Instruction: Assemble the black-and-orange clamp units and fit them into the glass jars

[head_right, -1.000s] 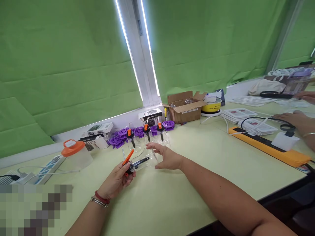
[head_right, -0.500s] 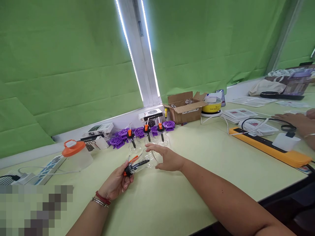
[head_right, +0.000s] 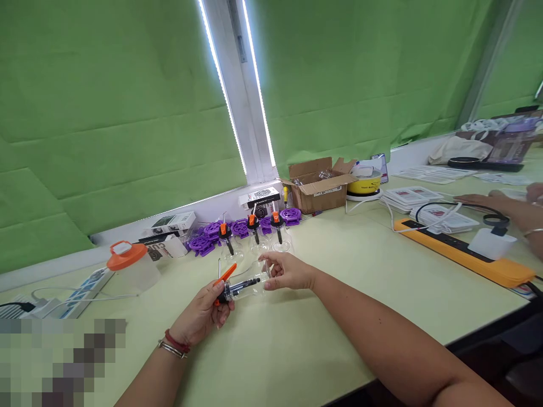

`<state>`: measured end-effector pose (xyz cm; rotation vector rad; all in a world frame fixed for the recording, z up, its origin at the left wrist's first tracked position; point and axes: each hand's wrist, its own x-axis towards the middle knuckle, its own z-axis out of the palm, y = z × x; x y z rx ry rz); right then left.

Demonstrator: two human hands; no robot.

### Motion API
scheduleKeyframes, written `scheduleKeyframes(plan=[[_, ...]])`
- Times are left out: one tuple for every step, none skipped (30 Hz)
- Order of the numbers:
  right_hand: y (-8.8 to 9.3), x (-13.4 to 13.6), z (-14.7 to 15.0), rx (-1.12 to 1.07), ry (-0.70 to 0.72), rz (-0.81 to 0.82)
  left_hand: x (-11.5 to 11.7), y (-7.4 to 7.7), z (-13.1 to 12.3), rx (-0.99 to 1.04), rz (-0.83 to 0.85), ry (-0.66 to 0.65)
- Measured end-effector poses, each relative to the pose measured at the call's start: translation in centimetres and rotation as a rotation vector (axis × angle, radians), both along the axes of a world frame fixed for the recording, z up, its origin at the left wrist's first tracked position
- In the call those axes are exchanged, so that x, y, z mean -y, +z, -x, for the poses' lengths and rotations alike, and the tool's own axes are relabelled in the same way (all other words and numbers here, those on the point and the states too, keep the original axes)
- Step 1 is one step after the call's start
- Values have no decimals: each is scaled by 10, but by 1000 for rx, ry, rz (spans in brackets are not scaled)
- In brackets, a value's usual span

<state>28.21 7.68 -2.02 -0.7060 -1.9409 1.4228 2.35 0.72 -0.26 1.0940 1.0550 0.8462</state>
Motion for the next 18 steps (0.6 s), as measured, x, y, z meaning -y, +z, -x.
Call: scheduleKeyframes(plan=[[-1,-1,1,-9,14,42,0,0,0,-2,-11,-3],[-2,-2,2,-15,26,76,0,-1,1,-1,-22,-6],[-3,-2,3,-19,37,104,0,-2,1,0,-32,-11],[-4,-2,4,-19,45,132,0,-2,2,2,-45,-17],[-4,-2,5,-17,47,162,0,-3,2,2,-60,-28],[-4,-1,6,-12,42,197,0,-4,2,1,-79,-42],[-4,-1,7,-4,31,239,0,-4,2,-3,-101,-57],[-5,0,9,5,15,285,0,-4,2,-7,-125,-69],[-6,0,10,16,-4,329,0,-4,2,-14,-147,-78],[-8,0,11,28,-22,368,0,-4,2,-22,-163,-83],[-10,0,13,40,-38,399,0,-5,1,-31,-175,-84],[-12,0,14,51,-50,422,-1,-5,1,-37,-183,-81],[-15,-1,15,61,-58,436,-1,-5,1,-41,-183,-78],[-16,-1,16,73,-64,445,-1,-5,1,-43,-177,-73],[-17,-1,17,84,-66,452,-1,-6,1,-41,-171,-65],[-17,-1,17,89,-67,454,-2,-6,1,-37,-164,-53],[-15,0,17,88,-66,449,-2,-7,1,-31,-155,-37],[-13,0,16,81,-66,434,-2,-7,1,-25,-143,-21]])
